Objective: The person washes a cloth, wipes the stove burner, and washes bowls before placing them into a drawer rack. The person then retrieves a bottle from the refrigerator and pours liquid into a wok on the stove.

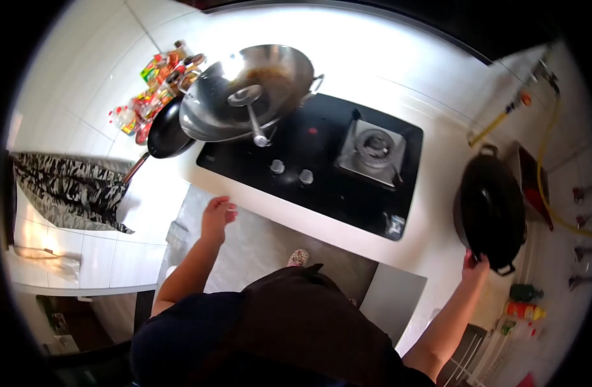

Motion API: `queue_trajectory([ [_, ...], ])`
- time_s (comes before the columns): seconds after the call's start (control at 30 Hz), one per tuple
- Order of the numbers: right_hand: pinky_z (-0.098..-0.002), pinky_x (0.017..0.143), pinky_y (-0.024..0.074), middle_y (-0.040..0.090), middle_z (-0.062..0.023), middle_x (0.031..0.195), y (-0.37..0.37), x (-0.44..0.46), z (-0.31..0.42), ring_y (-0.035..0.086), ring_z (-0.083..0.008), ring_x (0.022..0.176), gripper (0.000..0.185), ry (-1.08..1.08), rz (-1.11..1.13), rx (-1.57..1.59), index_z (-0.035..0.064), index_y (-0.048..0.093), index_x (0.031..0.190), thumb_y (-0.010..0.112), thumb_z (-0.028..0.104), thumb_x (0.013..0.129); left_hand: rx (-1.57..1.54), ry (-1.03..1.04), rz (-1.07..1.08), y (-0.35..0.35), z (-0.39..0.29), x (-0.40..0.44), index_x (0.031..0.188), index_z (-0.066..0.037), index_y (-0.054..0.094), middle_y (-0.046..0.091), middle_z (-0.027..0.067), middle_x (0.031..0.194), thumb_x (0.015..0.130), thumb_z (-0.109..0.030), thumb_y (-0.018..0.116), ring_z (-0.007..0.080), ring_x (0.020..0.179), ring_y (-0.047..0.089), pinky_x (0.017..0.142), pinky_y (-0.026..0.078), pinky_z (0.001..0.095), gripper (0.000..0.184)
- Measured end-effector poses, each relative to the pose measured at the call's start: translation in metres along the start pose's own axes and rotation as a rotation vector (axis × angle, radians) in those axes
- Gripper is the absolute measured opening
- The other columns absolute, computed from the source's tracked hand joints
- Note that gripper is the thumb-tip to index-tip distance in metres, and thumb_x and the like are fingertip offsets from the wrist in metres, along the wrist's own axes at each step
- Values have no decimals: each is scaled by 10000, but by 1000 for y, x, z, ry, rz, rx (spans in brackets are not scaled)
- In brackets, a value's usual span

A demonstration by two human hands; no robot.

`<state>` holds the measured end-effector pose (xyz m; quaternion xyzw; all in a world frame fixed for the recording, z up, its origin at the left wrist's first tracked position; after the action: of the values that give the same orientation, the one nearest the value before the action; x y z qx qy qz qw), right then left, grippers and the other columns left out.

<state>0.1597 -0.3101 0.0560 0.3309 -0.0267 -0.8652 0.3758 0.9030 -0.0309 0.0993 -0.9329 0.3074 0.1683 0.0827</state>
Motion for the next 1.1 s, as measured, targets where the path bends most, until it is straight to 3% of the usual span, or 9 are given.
queue_trajectory([
  [0.07,-292,644,581,606,-194,944,-5,-8,-9,638,-293,779,348,-42,114,108,-42,505,1080,569,227,868,-54,163,-80,-30,-40,25,1069,-20,547,626,78,868,909,-125,509,131,662,585,589,473,230,194],
  [0.1,-281,627,572,619,-176,922,1,-40,-18,636,-269,744,412,91,-72,230,-29,524,1083,626,292,846,-43,240,-127,-45,-63,40,1064,-19,548,621,75,872,913,-124,506,123,670,575,605,466,227,188],
  [0.2,-271,588,558,633,-167,935,31,-102,-59,634,-247,728,431,259,222,191,6,547,1100,659,321,828,50,485,-208,-86,-137,94,1052,-14,550,607,68,881,913,-118,516,96,702,541,642,435,213,177],
  [0.33,-318,640,534,642,-164,999,192,-245,-139,636,-229,804,396,251,737,-303,57,540,1177,591,304,872,242,698,-296,-121,-206,221,1112,9,540,599,61,958,879,-113,565,130,873,555,774,450,261,264],
  [0.47,-385,882,456,544,-170,1232,357,-340,-169,548,-247,1072,520,112,1010,-467,24,419,1329,553,279,897,431,611,-262,-112,-236,351,1174,-12,532,588,127,1084,862,-135,582,227,1026,553,866,434,314,340],
  [0.6,-409,1006,366,440,-170,1350,460,-333,-200,445,-272,1214,577,50,980,-466,-43,368,1351,561,253,896,135,390,33,-83,-245,416,936,-52,622,580,89,818,847,-296,599,215,857,581,729,476,329,260],
  [0.67,-364,869,437,596,-91,1059,485,-327,-208,548,-198,982,436,54,907,-520,23,494,1255,580,221,876,-91,182,97,-72,-248,423,841,-86,623,530,3,668,870,-279,607,92,536,487,490,413,241,196],
  [0.8,-273,657,433,560,-13,784,503,-312,-230,514,-118,676,130,89,908,-565,56,597,945,585,154,860,-296,153,33,-93,-246,469,961,-59,572,566,27,726,866,-161,588,130,631,562,565,500,277,140],
  [1.1,-227,511,384,529,-18,742,429,-299,-134,453,-98,591,117,-51,866,-403,8,597,882,620,104,820,-127,101,355,1,-326,342,1002,-112,589,587,-2,815,882,-309,565,141,754,558,629,403,280,232],
])
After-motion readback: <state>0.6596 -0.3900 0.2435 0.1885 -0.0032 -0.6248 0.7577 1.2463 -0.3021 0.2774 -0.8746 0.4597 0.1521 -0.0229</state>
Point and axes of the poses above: each hand's wrist, its own x-axis towards the middle knuckle, its own y-axis out of the palm, z = x × y, the point moved 6 cm from there along x, towards the middle knuckle
